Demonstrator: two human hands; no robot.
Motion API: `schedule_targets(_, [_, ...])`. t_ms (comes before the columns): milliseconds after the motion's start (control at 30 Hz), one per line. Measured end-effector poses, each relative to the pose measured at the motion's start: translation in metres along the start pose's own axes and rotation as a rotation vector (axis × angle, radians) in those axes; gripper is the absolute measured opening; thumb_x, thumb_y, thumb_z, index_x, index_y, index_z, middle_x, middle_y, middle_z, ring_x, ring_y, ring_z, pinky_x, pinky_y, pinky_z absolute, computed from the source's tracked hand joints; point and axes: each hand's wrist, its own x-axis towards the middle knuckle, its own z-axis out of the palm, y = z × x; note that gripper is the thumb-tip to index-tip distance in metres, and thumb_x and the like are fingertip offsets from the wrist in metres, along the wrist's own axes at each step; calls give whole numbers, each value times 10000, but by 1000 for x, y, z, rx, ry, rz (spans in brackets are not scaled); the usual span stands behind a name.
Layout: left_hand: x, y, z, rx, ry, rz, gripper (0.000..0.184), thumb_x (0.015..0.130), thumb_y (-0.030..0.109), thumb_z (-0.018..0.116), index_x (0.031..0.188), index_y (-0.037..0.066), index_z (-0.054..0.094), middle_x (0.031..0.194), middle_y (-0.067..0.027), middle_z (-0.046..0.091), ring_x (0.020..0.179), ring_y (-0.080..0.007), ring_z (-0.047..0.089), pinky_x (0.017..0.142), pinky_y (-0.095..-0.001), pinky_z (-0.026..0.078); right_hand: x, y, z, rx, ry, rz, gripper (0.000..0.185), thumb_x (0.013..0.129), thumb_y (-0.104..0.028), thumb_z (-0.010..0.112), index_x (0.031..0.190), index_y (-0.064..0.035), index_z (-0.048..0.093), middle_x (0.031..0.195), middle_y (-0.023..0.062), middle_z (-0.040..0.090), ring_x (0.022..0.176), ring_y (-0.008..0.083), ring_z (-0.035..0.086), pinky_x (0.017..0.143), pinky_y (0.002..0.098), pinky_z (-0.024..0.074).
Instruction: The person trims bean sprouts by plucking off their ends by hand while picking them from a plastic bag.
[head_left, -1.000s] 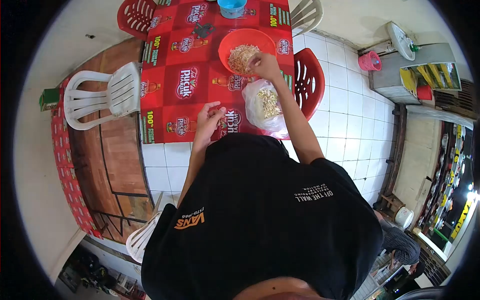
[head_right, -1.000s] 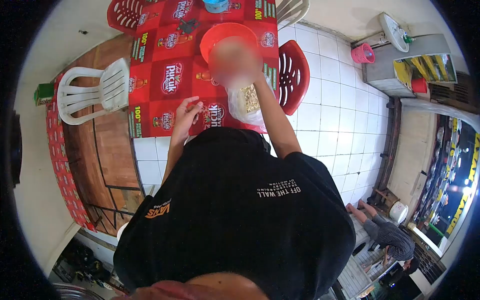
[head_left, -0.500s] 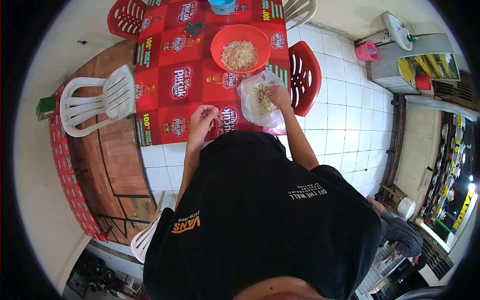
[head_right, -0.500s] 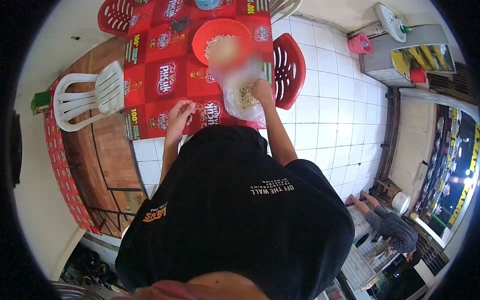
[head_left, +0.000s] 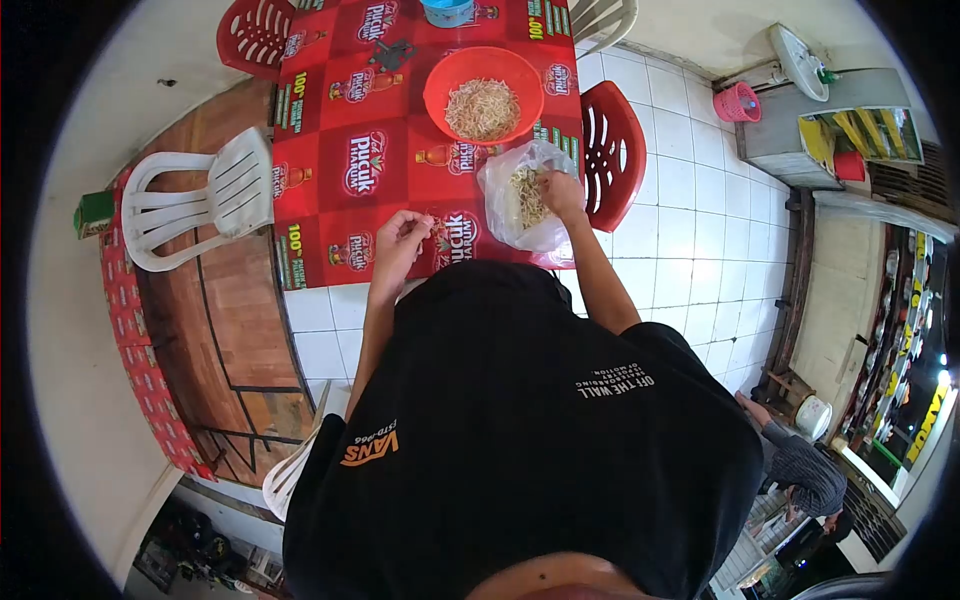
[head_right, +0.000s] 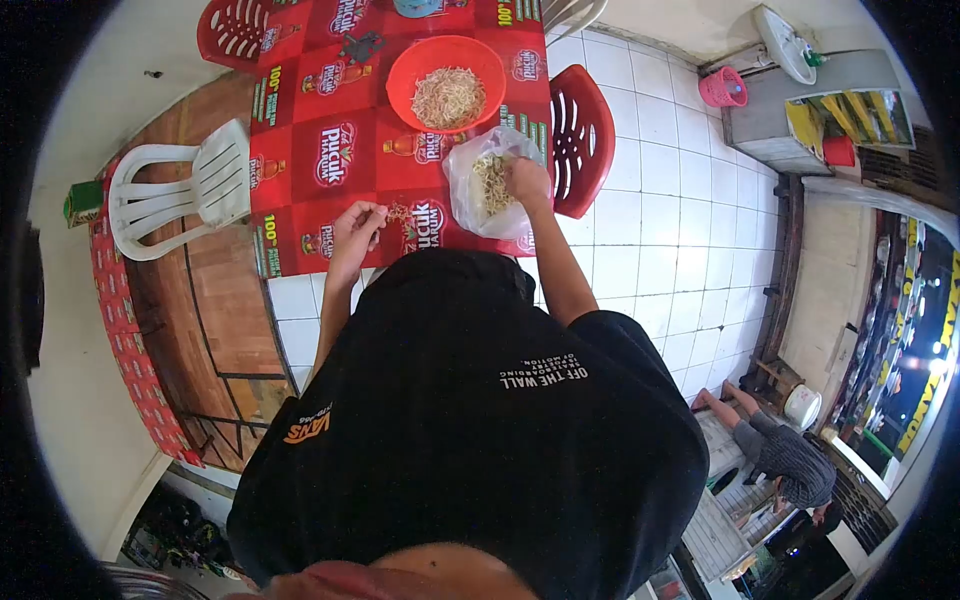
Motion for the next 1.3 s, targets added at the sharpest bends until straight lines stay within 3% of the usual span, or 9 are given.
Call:
schedule_targets(367, [10, 27, 8, 92, -52, 42, 105, 970, 155, 674, 959, 52, 651, 840, 34, 632, 715, -12, 518, 597, -199, 398, -6, 15, -4, 143, 38, -83, 207, 835, -307, 676, 944, -161, 776, 910, 169, 733, 860, 360, 714, 789, 486, 568])
schedule_targets(467, [11, 34, 11, 127, -108, 20, 113, 970, 141, 672, 1000, 33, 659, 869, 16, 651, 752, -25, 555, 624, -204, 428, -13, 9, -22, 249, 46, -176, 217, 844, -278, 719, 951, -96, 770, 864, 177, 730, 815, 296, 733, 734, 424, 579])
schedule_targets(567, [11, 43, 18, 152, -206, 38, 186, 954, 129, 688, 1094, 10, 669, 917, -6, 681, 766, -45, 587, 654, -211, 456, -22, -19, -66, 710, -158, -106, 199, 870, -194, 739, 967, -21, 758, 822, 129, 736, 741, 188, 725, 663, 339, 566])
schedule_targets(667, [21, 36, 23, 227, -294, 310, 308, 948, 164, 703, 1222, 33, 656, 932, -10, 693, 787, -47, 604, 652, -210, 462, -45, -69, -125, 1080, -190, -213, 167, 903, -124, 723, 972, 27, 745, 800, 67, 724, 694, 93, 674, 611, 262, 529])
schedule_targets(867, [6, 94, 50, 276, -177, 486, 252, 923, 128, 723, 1145, 13, 694, 914, -31, 716, 746, -39, 590, 591, -221, 466, -72, -130, -186, 1067, -192, -404, 145, 899, -108, 737, 991, 4, 748, 777, 26, 709, 632, 59, 614, 576, 231, 490])
schedule_targets(967, [4, 103, 46, 299, -195, 445, 157, 949, 73, 673, 1084, -2, 698, 958, -35, 711, 830, -86, 639, 747, -245, 514, -81, -144, -195, 1070, -170, -454, 130, 902, -103, 741, 982, -1, 744, 770, 16, 703, 632, 50, 607, 572, 230, 486])
schedule_targets(1300, [-2, 94, 40, 36, -196, 356, 127, 1019, 170, 600, 1013, 55, 652, 858, 12, 657, 671, -21, 521, 554, -179, 384, -91, -132, -203, 1170, -262, -327, 133, 872, -53, 770, 989, 6, 746, 819, 13, 696, 683, 41, 619, 533, 203, 494])
